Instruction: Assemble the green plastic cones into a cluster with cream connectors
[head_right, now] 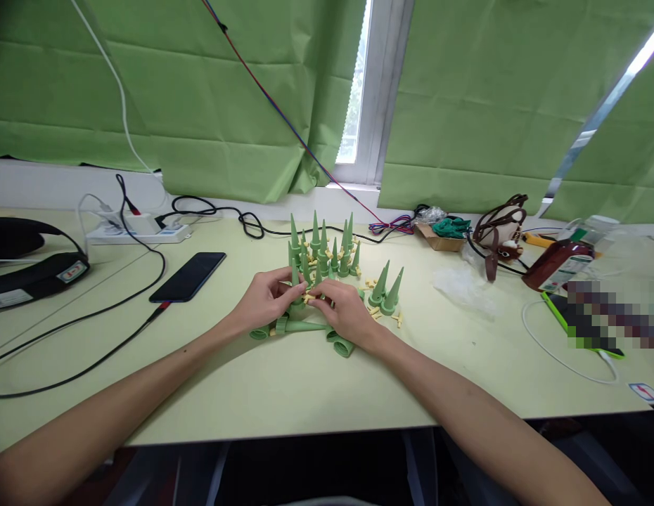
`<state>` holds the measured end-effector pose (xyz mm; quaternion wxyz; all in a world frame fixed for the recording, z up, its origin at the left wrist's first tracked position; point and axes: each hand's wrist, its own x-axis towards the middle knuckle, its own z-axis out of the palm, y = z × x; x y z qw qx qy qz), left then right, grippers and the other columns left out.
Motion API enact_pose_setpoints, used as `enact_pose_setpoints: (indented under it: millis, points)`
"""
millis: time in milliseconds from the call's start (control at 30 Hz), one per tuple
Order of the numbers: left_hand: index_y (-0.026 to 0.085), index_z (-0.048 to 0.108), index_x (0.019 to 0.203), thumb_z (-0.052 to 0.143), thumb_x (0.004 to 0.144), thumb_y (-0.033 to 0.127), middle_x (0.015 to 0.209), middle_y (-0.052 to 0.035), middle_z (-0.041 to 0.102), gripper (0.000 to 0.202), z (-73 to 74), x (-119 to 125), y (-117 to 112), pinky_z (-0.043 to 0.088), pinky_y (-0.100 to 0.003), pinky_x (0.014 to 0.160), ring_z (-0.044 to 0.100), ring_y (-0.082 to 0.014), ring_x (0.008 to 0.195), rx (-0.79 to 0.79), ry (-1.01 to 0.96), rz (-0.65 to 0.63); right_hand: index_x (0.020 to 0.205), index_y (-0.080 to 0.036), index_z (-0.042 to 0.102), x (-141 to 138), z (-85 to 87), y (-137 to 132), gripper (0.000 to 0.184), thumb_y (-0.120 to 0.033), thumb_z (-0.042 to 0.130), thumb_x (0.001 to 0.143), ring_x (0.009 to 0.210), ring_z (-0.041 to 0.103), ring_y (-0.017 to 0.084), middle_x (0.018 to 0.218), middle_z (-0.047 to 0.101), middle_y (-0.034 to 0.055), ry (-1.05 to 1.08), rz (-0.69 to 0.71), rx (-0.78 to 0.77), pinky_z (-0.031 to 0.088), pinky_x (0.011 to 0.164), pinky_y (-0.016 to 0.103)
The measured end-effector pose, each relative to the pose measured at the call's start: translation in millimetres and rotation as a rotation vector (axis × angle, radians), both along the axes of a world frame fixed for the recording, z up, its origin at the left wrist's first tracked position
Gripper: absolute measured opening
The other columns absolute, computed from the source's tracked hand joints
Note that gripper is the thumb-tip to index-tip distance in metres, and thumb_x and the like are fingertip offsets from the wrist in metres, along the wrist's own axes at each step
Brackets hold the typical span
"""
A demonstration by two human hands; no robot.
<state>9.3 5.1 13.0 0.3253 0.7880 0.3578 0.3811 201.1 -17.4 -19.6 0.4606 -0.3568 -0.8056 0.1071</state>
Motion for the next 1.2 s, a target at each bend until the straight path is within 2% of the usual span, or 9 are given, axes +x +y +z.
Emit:
enact_pose_setpoints:
  millis: [433,767,1033,1200]
  points:
    - [0.014,0.059,0.079,0.059,0.087,0.036,0.055,0.0052,0.04,0.023,1.1,0.2,-1.1,0.023,-0.019,0.041,0.032,-0.0064,0.046,0.016,-0.004,-0.008,0.085,-0.019,0.068,-0.7,2.1,-1.9,0.017,-0.029,0.059,0.095,0.059,0.054,0.013,0.075,0.067,0.0027,-0.004,-0.013,-0.038,0.043,0.057,0.026]
    - [0.013,0.061,0.081,0.057,0.089,0.042,0.061,0.0038,0.043,0.031,0.0,0.0,-1.2,0.023,-0.02,0.042,0.031,-0.0056,0.048,0.03,-0.011,0.002,0.082,-0.018,0.066,-1.6,3.2,-2.4,0.017,-0.027,0.059,0.094,0.057,0.052,0.012,0.07,0.065,0.0007,-0.011,-0.016,-0.059,0.04,0.058,0.025]
    - [0.014,0.056,0.073,0.058,0.089,0.043,0.057,0.0049,0.036,0.032,-0.6,0.5,-0.6,0.022,-0.02,0.042,0.03,-0.0059,0.047,0.055,-0.014,0.006,0.079,-0.019,0.064,-1.8,3.8,-2.8,0.02,-0.028,0.057,0.095,0.056,0.049,0.012,0.067,0.062,0.0001,-0.03,-0.023,-0.063,0.038,0.057,0.025]
    - [0.014,0.058,0.075,0.056,0.089,0.042,0.056,0.0049,0.036,0.031,-0.2,1.1,-1.5,0.022,-0.02,0.041,0.029,-0.0058,0.046,0.072,-0.009,0.011,0.077,-0.019,0.063,-1.9,3.9,-3.7,0.025,-0.031,0.054,0.097,0.056,0.047,0.012,0.064,0.059,-0.0005,-0.045,-0.025,-0.074,0.038,0.057,0.025]
